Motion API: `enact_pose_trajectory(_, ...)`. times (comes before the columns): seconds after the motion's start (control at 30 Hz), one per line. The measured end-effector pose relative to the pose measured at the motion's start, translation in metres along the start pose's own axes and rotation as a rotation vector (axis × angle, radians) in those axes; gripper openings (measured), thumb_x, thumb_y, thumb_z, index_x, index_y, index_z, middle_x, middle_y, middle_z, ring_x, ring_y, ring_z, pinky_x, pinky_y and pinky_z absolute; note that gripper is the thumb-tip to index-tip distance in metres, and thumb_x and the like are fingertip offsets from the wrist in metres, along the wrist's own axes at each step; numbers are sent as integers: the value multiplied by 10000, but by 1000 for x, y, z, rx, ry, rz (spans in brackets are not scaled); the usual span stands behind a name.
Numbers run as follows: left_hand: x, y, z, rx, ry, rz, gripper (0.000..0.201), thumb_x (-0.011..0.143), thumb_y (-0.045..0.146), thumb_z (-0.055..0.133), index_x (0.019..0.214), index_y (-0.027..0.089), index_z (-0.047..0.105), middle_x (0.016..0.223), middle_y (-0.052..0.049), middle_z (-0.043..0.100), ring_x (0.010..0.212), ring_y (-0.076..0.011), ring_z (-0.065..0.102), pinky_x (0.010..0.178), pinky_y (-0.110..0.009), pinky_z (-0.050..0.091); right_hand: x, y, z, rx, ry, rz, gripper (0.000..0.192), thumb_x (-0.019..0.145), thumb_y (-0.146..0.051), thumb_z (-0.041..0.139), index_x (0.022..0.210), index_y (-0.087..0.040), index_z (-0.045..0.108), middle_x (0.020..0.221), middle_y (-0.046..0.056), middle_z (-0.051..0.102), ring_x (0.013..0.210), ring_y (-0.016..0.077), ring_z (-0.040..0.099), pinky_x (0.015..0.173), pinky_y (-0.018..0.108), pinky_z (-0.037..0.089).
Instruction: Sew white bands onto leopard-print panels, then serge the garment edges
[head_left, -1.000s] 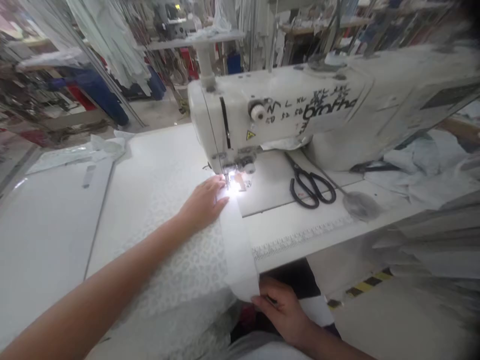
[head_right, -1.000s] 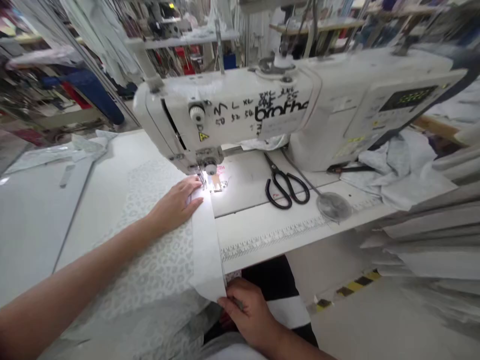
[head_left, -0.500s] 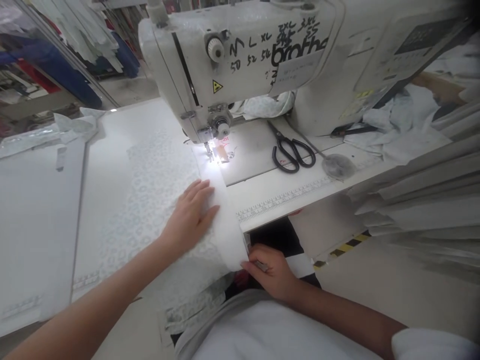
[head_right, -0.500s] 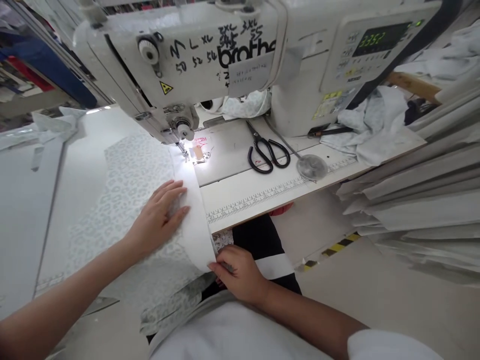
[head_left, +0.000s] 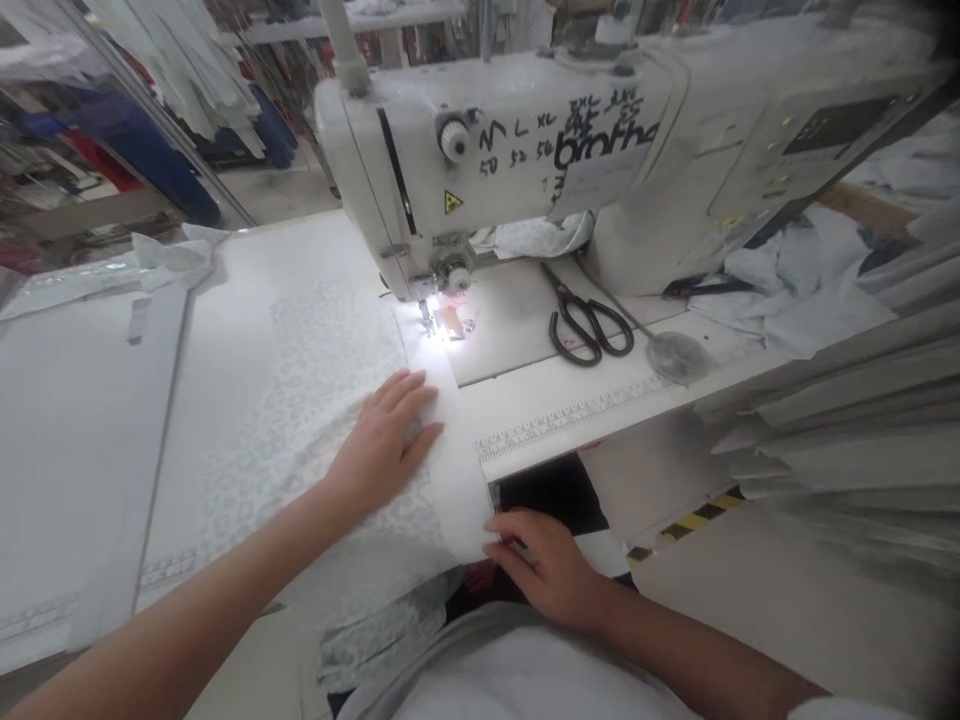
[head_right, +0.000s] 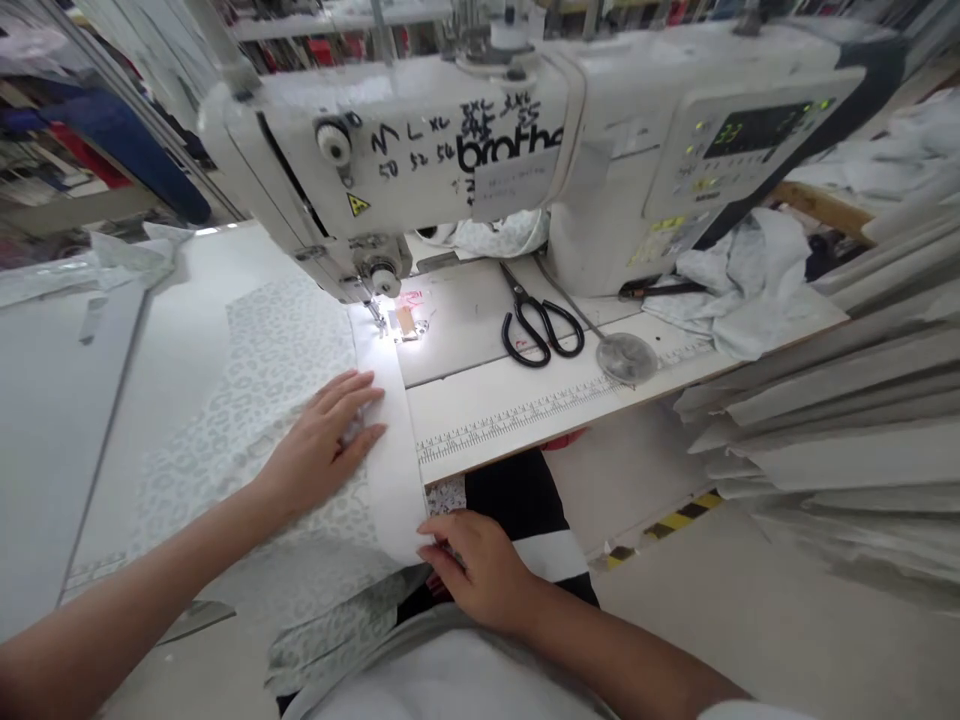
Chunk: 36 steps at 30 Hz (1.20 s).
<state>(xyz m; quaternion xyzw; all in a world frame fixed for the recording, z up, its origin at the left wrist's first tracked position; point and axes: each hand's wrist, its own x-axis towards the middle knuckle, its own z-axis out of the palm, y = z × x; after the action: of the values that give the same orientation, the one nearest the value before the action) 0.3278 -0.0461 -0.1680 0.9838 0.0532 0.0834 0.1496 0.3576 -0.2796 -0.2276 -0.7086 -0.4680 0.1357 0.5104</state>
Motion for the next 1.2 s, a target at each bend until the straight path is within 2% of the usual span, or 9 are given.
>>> enact_pose_trajectory(0.13, -2, 0, -2, -4, -25, 57, 330, 906, 310, 361, 1160, 183, 528, 1328, -71, 452, 1282, -242, 319, 1033, -462, 338, 10, -2, -17, -129, -151, -278, 281, 851, -61, 385, 1077, -148, 529, 882, 78, 633, 789, 155, 574, 712, 261, 483)
enact_pose_trajectory(0.27, -5, 1, -5, -9, -33, 78, 337, 899, 306, 386, 1188, 188, 515, 1317, -70, 468, 1253, -234, 365, 1019, -446, 360, 24, -6, -27, -252, -191, -546, 240, 859, -36, 411, 1056, -100, 533, 822, 83, 651, 751, 160, 568, 726, 286, 485)
enact_pose_trajectory(0.33, -8, 1, -6, -21, -49, 78, 374, 888, 338, 414, 1229, 201, 481, 1343, -68, 440, 1267, -246, 345, 1022, -462, 351, 29, -10, -28, -275, -203, -592, 181, 855, -55, 458, 1001, -101, 555, 766, 67, 641, 707, 155, 551, 683, 289, 476)
enact_pose_trajectory(0.4, -10, 1, -7, -35, -64, 73, 404, 881, 364, 424, 1254, 212, 455, 1361, -65, 417, 1278, -255, 326, 1024, -473, 341, 32, -14, -27, -282, -171, -567, 129, 851, -71, 481, 920, -121, 577, 738, 54, 623, 711, 157, 538, 654, 291, 461)
enact_pose_trajectory(0.5, -7, -2, -8, -33, -70, 60, 406, 880, 375, 420, 1252, 213, 452, 1363, -66, 412, 1279, -258, 320, 1025, -481, 329, 41, -21, -27, -215, -140, -511, 131, 850, -74, 469, 869, -146, 577, 799, 56, 625, 829, 178, 541, 739, 316, 457)
enact_pose_trajectory(0.57, -2, -6, -8, -22, -54, 58, 402, 879, 378, 418, 1240, 205, 456, 1360, -70, 414, 1279, -259, 315, 1027, -487, 316, 51, -22, -28, -157, -186, -439, 160, 847, -57, 442, 859, -158, 565, 828, 56, 623, 848, 173, 537, 760, 311, 453)
enact_pose_trajectory(0.7, 17, -21, -10, -3, -27, 71, 374, 872, 366, 427, 1199, 190, 468, 1346, -75, 422, 1278, -252, 308, 1030, -478, 304, 78, -20, -30, -128, -249, -279, 177, 846, -67, 423, 795, -169, 559, 797, 53, 598, 765, 166, 514, 674, 302, 439)
enact_pose_trajectory(1.03, 67, -56, -19, 30, -4, 90, 359, 869, 364, 420, 1174, 178, 462, 1305, -82, 450, 1235, -231, 364, 1013, -427, 323, 142, -7, -38, -136, -226, -240, 201, 777, -28, 447, 735, -170, 582, 707, 31, 587, 691, 165, 508, 620, 283, 416)
enact_pose_trajectory(1.2, 90, -75, -21, 68, 29, 46, 321, 857, 392, 437, 1040, 146, 531, 1039, -90, 572, 1030, -228, 511, 907, -393, 415, 171, 5, -35, -176, -191, -206, 221, 739, 0, 469, 736, -174, 605, 720, 18, 609, 705, 160, 538, 616, 274, 435)
